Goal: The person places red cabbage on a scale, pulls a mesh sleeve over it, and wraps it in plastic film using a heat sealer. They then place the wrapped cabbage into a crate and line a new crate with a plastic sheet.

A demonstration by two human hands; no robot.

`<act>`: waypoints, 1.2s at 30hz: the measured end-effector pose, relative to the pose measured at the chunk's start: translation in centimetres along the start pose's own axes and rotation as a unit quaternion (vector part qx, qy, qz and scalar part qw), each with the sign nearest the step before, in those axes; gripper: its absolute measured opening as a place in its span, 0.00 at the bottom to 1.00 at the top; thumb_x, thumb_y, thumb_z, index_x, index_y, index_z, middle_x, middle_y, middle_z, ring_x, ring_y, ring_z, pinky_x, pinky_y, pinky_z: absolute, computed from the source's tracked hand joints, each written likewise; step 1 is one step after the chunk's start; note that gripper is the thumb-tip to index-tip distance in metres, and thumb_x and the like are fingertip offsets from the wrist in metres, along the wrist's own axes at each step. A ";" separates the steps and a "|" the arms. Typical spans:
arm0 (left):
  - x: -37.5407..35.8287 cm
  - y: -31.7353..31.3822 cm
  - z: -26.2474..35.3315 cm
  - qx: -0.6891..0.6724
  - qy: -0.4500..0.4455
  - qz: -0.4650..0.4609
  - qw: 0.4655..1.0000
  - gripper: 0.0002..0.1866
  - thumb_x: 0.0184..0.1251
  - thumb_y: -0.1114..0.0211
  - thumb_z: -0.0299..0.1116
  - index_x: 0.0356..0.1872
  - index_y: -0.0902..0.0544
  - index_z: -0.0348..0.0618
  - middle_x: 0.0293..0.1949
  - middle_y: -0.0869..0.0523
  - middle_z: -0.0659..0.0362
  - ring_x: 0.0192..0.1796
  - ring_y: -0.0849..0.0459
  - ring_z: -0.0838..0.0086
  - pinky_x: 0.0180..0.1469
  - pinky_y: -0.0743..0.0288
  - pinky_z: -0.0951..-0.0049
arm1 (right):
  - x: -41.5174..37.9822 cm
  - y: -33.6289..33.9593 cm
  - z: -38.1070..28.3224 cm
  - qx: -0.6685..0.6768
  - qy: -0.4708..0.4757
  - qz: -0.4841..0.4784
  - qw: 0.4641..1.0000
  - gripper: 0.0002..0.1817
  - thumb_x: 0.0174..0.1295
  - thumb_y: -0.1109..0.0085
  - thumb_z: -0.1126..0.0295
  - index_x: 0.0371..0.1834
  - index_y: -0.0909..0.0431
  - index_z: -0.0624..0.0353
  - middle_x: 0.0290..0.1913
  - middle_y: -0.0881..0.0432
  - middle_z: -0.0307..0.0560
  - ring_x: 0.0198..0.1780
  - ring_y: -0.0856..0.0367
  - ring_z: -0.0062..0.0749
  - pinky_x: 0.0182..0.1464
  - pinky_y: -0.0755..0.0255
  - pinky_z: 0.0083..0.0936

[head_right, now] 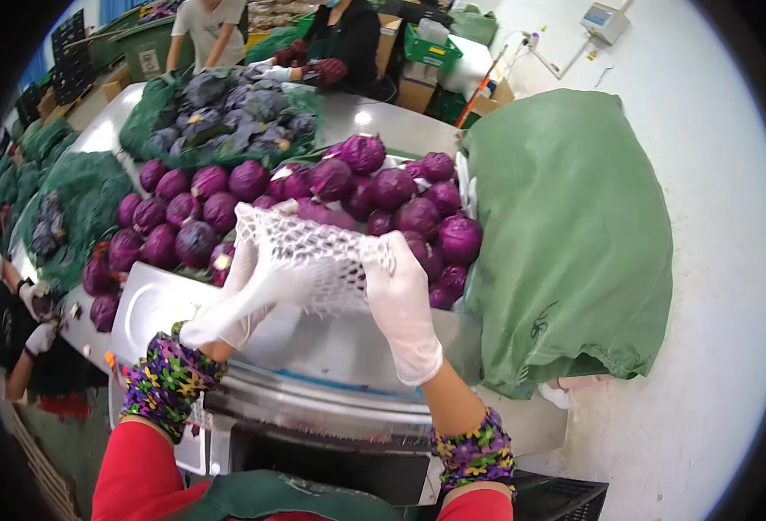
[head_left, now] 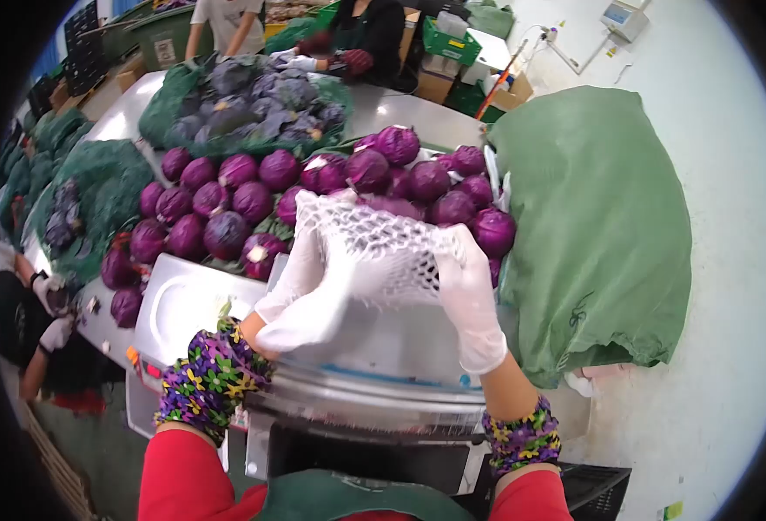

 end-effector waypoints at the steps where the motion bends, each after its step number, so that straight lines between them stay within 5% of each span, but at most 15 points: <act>1: -2.7 -0.8 -0.3 0.007 0.012 -0.062 0.998 0.36 0.72 0.54 0.65 0.65 0.30 0.44 0.59 0.22 0.50 0.61 0.23 0.59 0.65 0.27 0.57 | -1.7 -0.1 -1.8 -0.021 0.004 -0.029 0.999 0.08 0.71 0.46 0.69 0.38 0.24 0.63 0.26 0.26 0.38 0.28 0.33 0.17 0.32 0.33 0.20; 7: -13.3 0.1 -4.6 -0.306 0.075 0.066 0.947 0.32 0.72 0.49 0.61 0.42 0.18 0.36 0.45 0.14 0.48 0.46 0.15 0.52 0.55 0.22 0.50 | -10.5 -2.5 -4.4 0.294 -0.221 -0.165 0.915 0.06 0.69 0.44 0.73 0.35 0.20 0.60 0.27 0.24 0.29 0.26 0.31 0.08 0.29 0.38 0.10; 9: -14.3 2.9 -5.4 -0.210 0.060 0.203 0.954 0.31 0.73 0.49 0.60 0.42 0.17 0.36 0.45 0.14 0.47 0.46 0.15 0.54 0.55 0.22 0.51 | -12.2 -2.2 -5.4 0.335 -0.223 -0.182 0.897 0.07 0.69 0.44 0.72 0.35 0.20 0.63 0.29 0.22 0.31 0.28 0.30 0.11 0.31 0.35 0.13; 12: -16.6 0.4 -5.6 -0.144 0.057 0.127 0.980 0.29 0.74 0.50 0.57 0.46 0.18 0.35 0.46 0.14 0.48 0.47 0.15 0.57 0.56 0.22 0.54 | -14.6 -1.2 -10.7 0.100 -0.041 -0.247 0.963 0.06 0.69 0.45 0.74 0.35 0.21 0.65 0.34 0.20 0.35 0.35 0.26 0.17 0.41 0.30 0.19; 15: -22.1 0.1 -11.8 -0.024 0.248 0.019 0.968 0.24 0.75 0.46 0.51 0.46 0.18 0.38 0.48 0.14 0.52 0.50 0.16 0.66 0.56 0.23 0.65 | -22.0 -3.8 -5.6 0.269 -0.303 -0.180 0.896 0.04 0.67 0.47 0.78 0.35 0.22 0.64 0.34 0.19 0.37 0.37 0.24 0.17 0.43 0.29 0.19; 17: -25.5 2.0 -16.3 -0.076 0.264 0.284 0.918 0.22 0.74 0.45 0.50 0.45 0.17 0.37 0.45 0.13 0.52 0.49 0.16 0.68 0.54 0.22 0.65 | -23.3 -3.3 -4.1 0.227 -0.287 -0.181 0.913 0.08 0.69 0.51 0.74 0.35 0.22 0.63 0.35 0.19 0.39 0.36 0.24 0.18 0.42 0.29 0.19; 19: -25.3 3.4 -16.6 -0.314 0.264 0.020 0.912 0.23 0.70 0.45 0.39 0.60 0.25 0.36 0.53 0.16 0.51 0.56 0.18 0.65 0.61 0.25 0.60 | -24.9 -1.7 -1.4 0.269 -0.337 -0.078 0.899 0.14 0.73 0.56 0.67 0.37 0.22 0.63 0.37 0.18 0.41 0.36 0.21 0.22 0.44 0.26 0.22; 21: -25.2 -0.7 -13.5 -0.216 0.227 0.105 0.944 0.27 0.67 0.44 0.36 0.65 0.30 0.36 0.60 0.21 0.51 0.60 0.20 0.65 0.63 0.27 0.58 | -25.6 -2.1 -2.1 0.451 -0.548 0.019 0.704 0.21 0.76 0.61 0.59 0.49 0.23 0.66 0.45 0.16 0.50 0.45 0.16 0.32 0.54 0.23 0.26; 26: -24.6 0.6 -12.9 -0.119 0.170 0.103 0.973 0.24 0.79 0.54 0.48 0.67 0.30 0.45 0.64 0.24 0.54 0.63 0.23 0.62 0.66 0.29 0.57 | -25.6 -0.7 -0.6 0.456 -0.410 -0.005 0.790 0.20 0.77 0.61 0.62 0.56 0.25 0.66 0.48 0.17 0.47 0.50 0.18 0.30 0.56 0.25 0.26; 27: -24.1 1.0 -11.4 0.297 -0.018 0.005 0.955 0.25 0.78 0.53 0.51 0.63 0.27 0.45 0.61 0.21 0.56 0.61 0.21 0.64 0.64 0.26 0.59 | -25.3 -0.6 -0.8 0.435 -0.397 -0.003 0.808 0.18 0.77 0.61 0.65 0.56 0.25 0.65 0.49 0.18 0.46 0.51 0.19 0.29 0.57 0.26 0.25; 29: -24.2 2.9 -12.0 -0.232 0.105 0.010 0.967 0.28 0.77 0.55 0.55 0.61 0.24 0.43 0.59 0.19 0.54 0.60 0.21 0.62 0.65 0.27 0.60 | -24.6 -0.1 -3.0 0.421 -0.323 -0.078 0.844 0.15 0.75 0.60 0.71 0.54 0.25 0.65 0.48 0.19 0.45 0.48 0.20 0.27 0.53 0.27 0.23; 30: -24.3 5.7 -12.1 0.088 0.122 0.170 0.974 0.34 0.75 0.56 0.60 0.61 0.25 0.38 0.60 0.20 0.51 0.60 0.21 0.61 0.66 0.29 0.60 | -25.1 -0.4 -2.8 0.507 -0.312 -0.137 0.792 0.14 0.73 0.57 0.69 0.52 0.25 0.66 0.47 0.19 0.46 0.46 0.20 0.26 0.51 0.27 0.22; 33: -25.2 0.8 -12.1 -0.085 0.174 0.138 0.971 0.40 0.74 0.58 0.64 0.63 0.27 0.33 0.60 0.20 0.47 0.60 0.20 0.59 0.66 0.29 0.57 | -27.3 -0.9 -3.2 0.498 -0.351 -0.368 0.702 0.18 0.67 0.46 0.61 0.47 0.23 0.68 0.42 0.18 0.45 0.41 0.20 0.23 0.44 0.27 0.18; 34: -25.9 0.0 -12.3 -0.122 0.194 0.148 0.962 0.43 0.72 0.57 0.66 0.64 0.29 0.30 0.58 0.19 0.44 0.59 0.19 0.59 0.66 0.29 0.57 | -27.9 -1.5 -3.8 0.406 -0.333 -0.372 0.765 0.24 0.65 0.43 0.56 0.50 0.23 0.70 0.36 0.19 0.43 0.36 0.21 0.21 0.39 0.27 0.17; 36: -26.8 0.3 -12.7 -0.080 0.229 0.119 0.963 0.47 0.68 0.58 0.71 0.60 0.26 0.27 0.56 0.18 0.44 0.57 0.18 0.58 0.66 0.29 0.59 | -28.4 -0.8 -5.2 0.378 -0.320 -0.507 0.706 0.32 0.64 0.41 0.56 0.64 0.31 0.71 0.36 0.18 0.43 0.35 0.22 0.18 0.39 0.28 0.18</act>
Point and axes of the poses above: each hand's wrist, its own x-axis towards the middle knuckle, its own y-axis out of the back of the hand, z = x × y, the point moved 6 cm from there along x, towards the middle knuckle
